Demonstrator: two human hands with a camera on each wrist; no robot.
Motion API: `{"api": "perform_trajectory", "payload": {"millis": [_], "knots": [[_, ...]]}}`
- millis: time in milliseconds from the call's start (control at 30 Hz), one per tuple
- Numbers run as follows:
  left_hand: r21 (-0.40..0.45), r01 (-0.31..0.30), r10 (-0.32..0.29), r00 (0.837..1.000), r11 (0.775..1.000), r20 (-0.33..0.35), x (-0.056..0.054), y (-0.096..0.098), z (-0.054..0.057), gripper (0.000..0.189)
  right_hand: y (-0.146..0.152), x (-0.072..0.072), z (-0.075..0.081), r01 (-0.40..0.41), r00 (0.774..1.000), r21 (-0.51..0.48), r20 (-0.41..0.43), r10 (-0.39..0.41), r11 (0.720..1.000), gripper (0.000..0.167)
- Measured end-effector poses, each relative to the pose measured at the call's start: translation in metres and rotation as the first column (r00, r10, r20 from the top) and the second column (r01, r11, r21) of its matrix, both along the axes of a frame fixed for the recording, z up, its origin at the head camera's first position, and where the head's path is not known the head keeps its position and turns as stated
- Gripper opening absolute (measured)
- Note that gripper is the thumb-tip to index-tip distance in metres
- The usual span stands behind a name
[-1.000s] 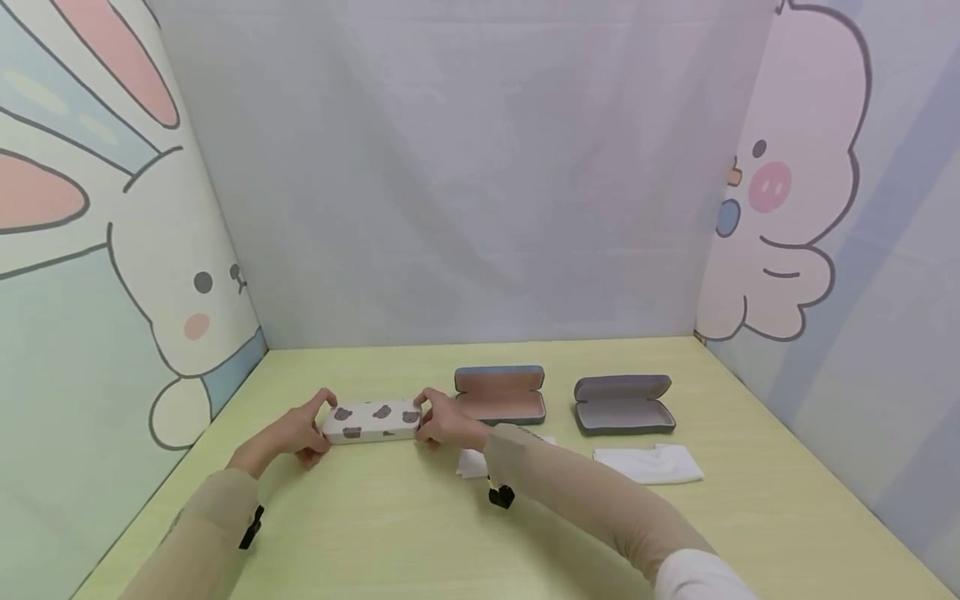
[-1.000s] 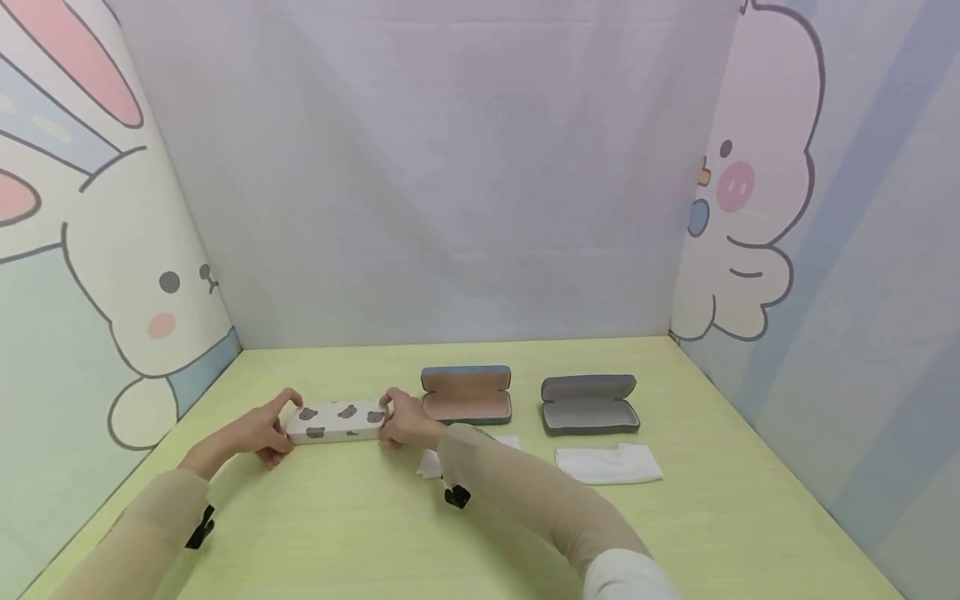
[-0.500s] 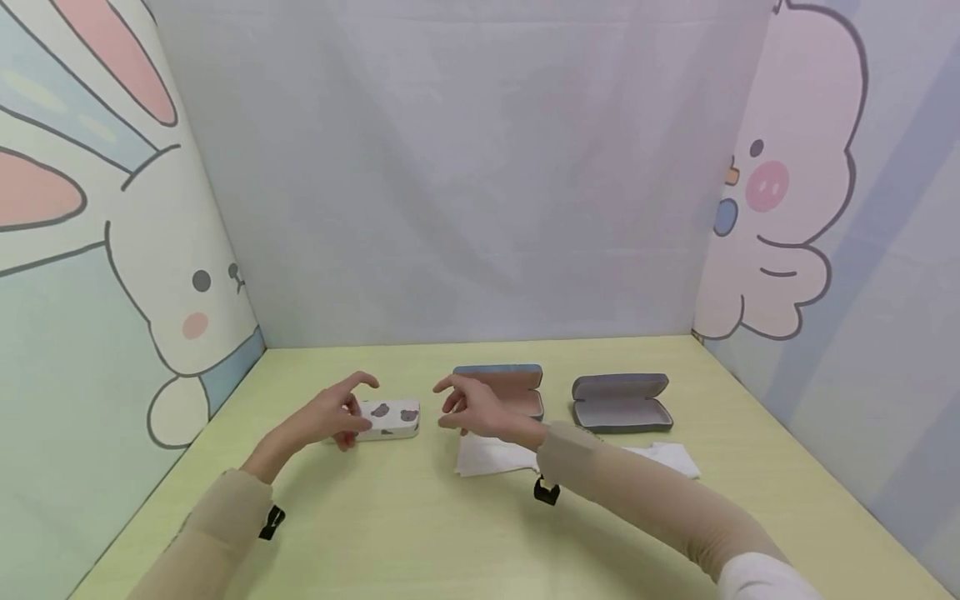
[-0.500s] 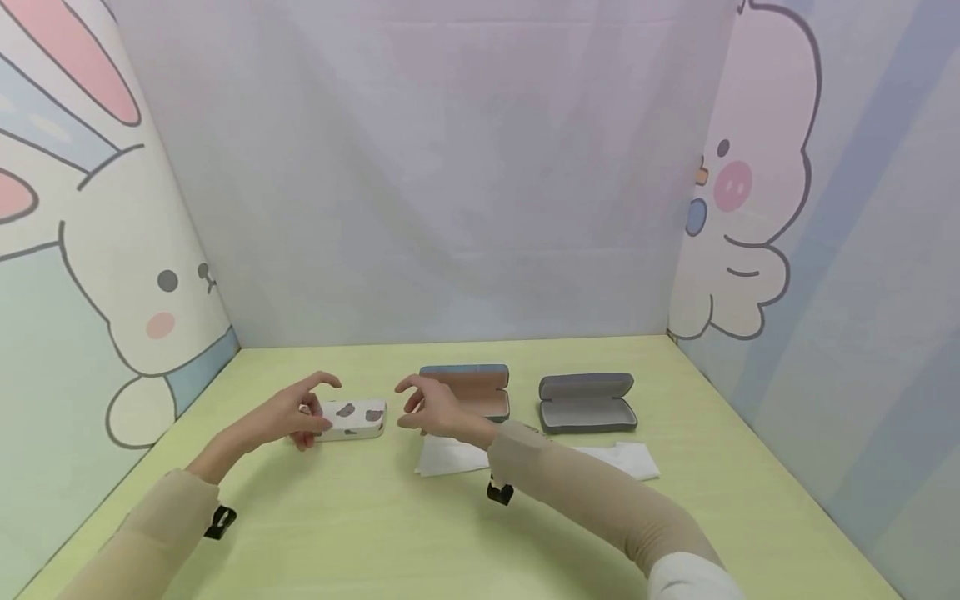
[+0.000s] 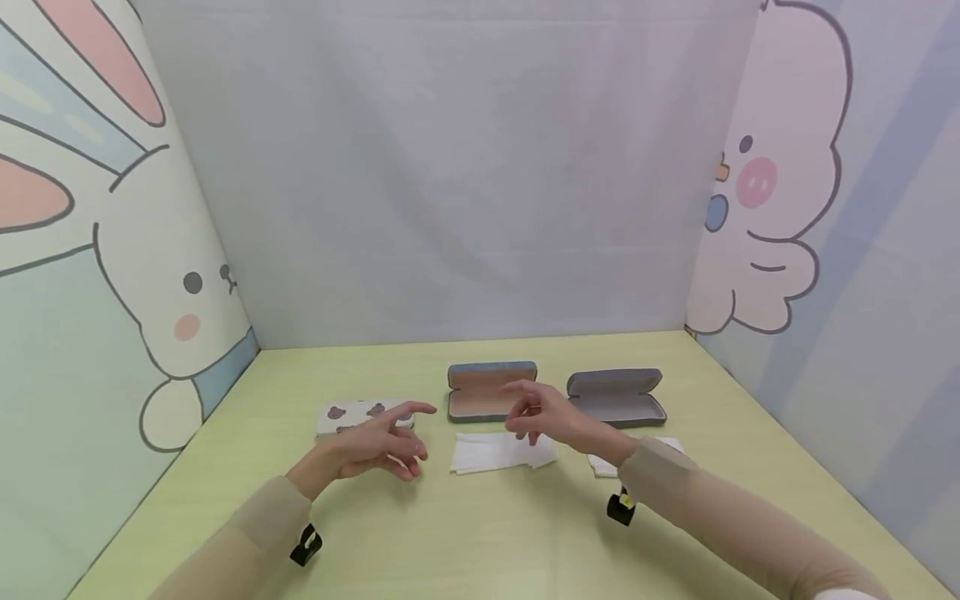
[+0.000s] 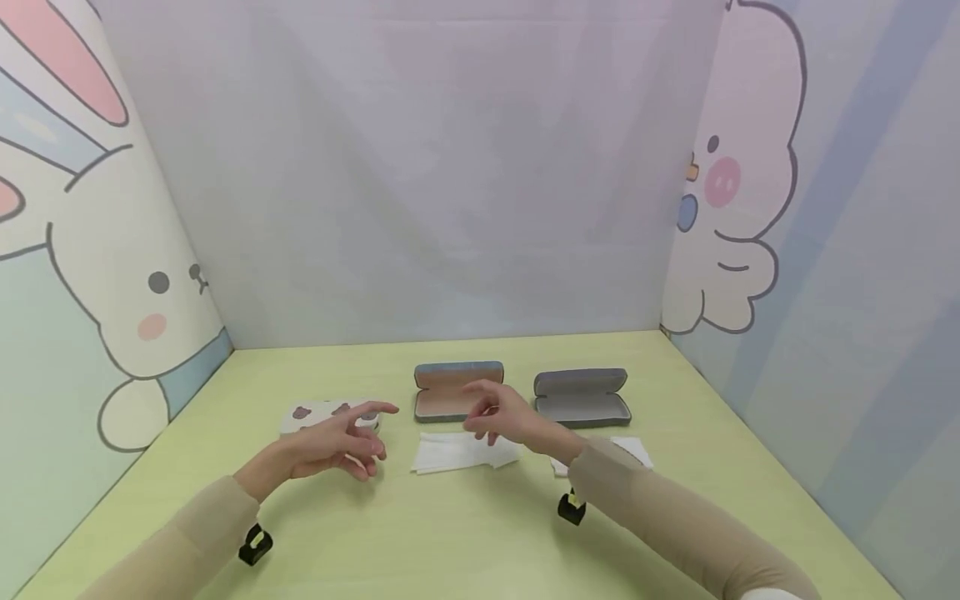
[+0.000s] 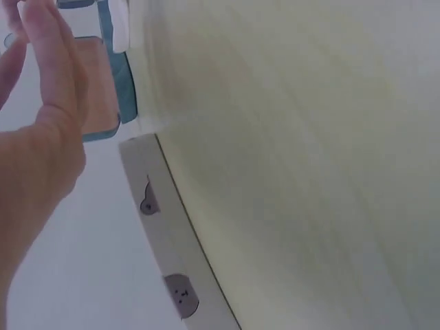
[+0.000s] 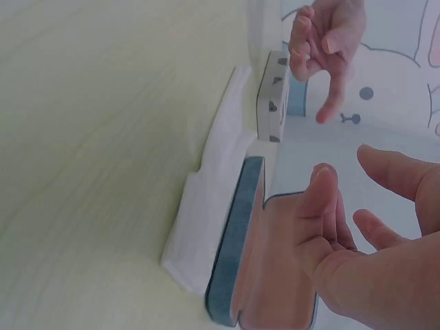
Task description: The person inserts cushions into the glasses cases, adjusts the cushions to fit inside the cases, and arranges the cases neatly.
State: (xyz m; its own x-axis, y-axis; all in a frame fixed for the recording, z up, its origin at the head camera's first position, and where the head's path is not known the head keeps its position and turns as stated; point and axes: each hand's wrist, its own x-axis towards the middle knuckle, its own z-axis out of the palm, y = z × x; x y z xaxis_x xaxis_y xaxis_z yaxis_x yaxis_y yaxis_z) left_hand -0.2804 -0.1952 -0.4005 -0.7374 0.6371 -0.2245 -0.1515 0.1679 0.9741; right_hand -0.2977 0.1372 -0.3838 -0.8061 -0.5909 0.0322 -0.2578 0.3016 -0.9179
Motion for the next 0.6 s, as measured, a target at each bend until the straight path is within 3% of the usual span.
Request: {"api": "perform_trajectory", "payload": {"millis": [267,600], "knots": [[0.05,0.023,-0.028,0.993,0.998,0.112,0.003,0.023,-0.017,0.073,0.042,0.004,-0.02,0.067,0.976,-0.025,0.211,-0.06,0.997,0.062],[0.066,-0.013,-0.002,0.977,0.998,0.213,-0.002,0.039,-0.025,0.07,0.06,0.01,-0.038,0.063,0.948,-0.017,0.315,-0.055,0.998,0.064]]}}
